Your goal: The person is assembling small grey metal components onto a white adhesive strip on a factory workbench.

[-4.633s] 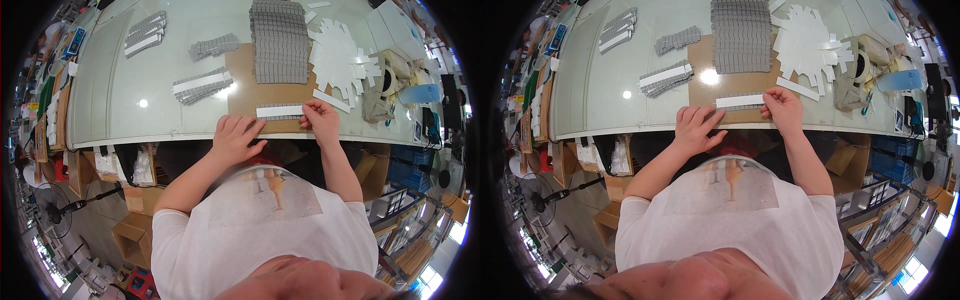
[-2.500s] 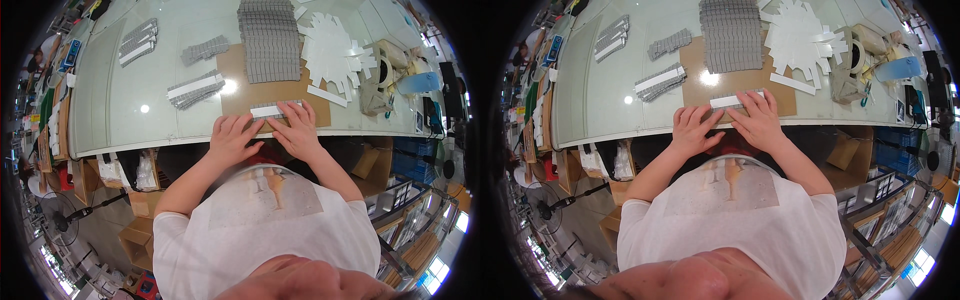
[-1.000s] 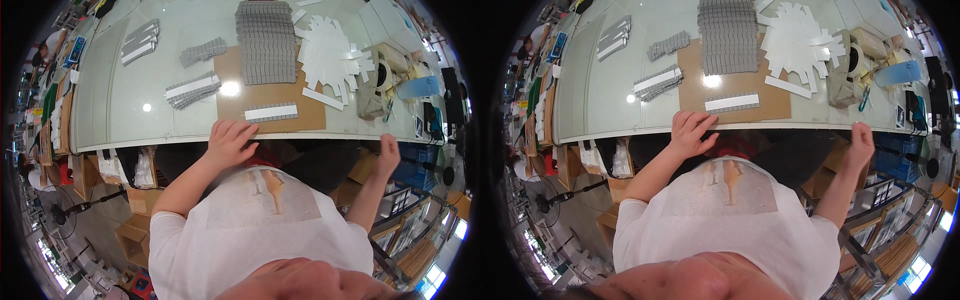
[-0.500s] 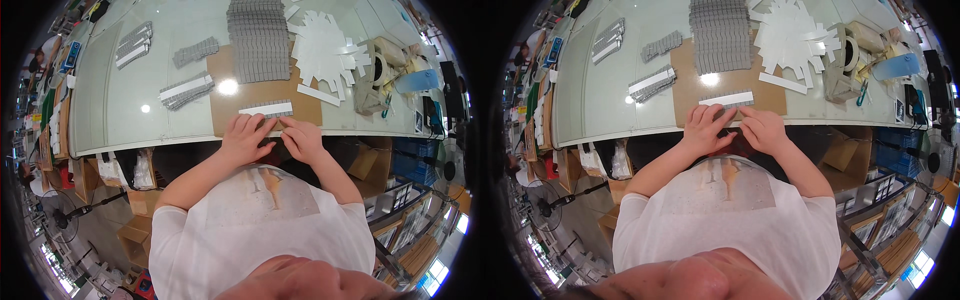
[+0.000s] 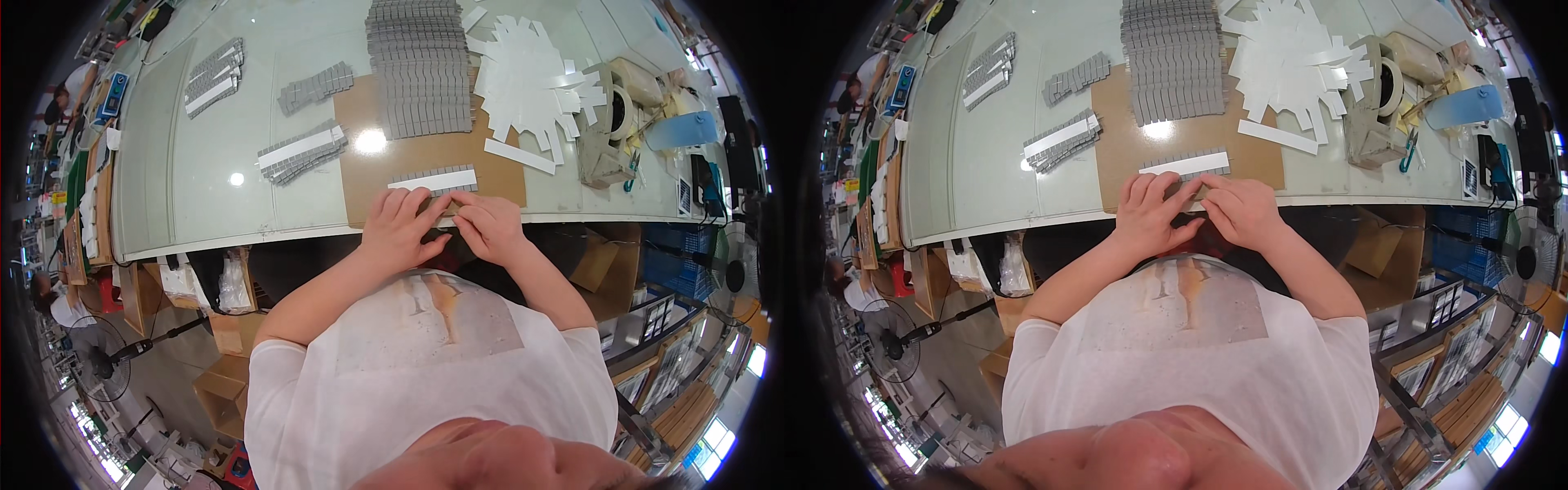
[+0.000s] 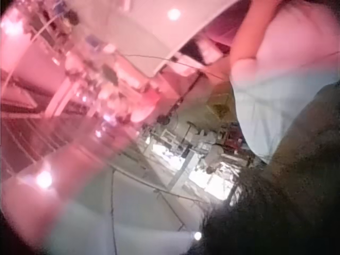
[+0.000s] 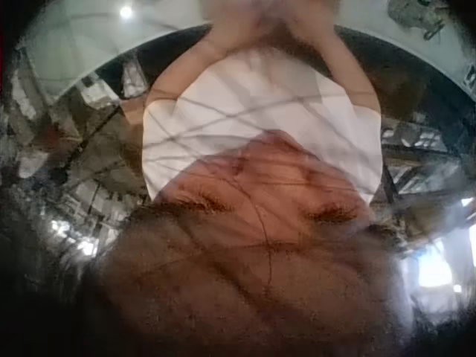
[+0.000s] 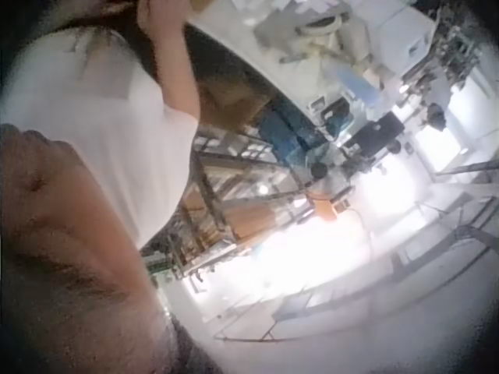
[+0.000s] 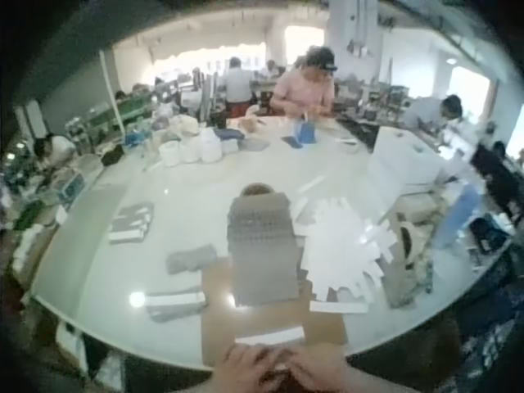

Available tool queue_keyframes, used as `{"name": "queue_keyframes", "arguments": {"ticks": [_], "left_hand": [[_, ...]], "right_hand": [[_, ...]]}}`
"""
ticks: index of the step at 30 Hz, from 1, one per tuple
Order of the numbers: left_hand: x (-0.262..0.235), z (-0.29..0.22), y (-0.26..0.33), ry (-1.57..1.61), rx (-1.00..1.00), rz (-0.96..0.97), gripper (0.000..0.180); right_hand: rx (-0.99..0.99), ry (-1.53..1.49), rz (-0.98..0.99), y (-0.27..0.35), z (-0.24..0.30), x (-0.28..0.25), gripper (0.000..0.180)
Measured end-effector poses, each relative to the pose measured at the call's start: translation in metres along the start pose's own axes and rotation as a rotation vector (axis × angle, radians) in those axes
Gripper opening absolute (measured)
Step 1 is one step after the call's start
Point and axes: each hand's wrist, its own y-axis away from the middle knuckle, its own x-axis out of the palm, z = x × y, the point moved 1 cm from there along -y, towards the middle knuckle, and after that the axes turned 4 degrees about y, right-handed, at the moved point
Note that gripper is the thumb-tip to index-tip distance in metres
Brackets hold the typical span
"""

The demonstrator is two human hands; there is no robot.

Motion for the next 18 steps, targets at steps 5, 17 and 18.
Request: {"name": "queue_keyframes", "arguments": {"ticks": [5, 17, 18], "left_hand": [[0.0003, -0.0003, 0.0011, -0.022, 0.013, -0.006, 0.061], [-0.0003, -0.0032, -0.0031, -0.057, -0.003, 0.061, 0.07], [-0.0002, -0.0031, -0.003, -0.056, -0.005, 0.066, 0.071]], "right_hand": [[0.002, -0.018, -0.033, 0.0042, -0.0007, -0.0001, 0.009], [-0.008, 0.049, -0.1, -0.0009, 0.0015, -0.0011, 0.009], [-0.004, 0.039, -0.105, -0.0011, 0.0013, -0.0008, 0.009]]}}
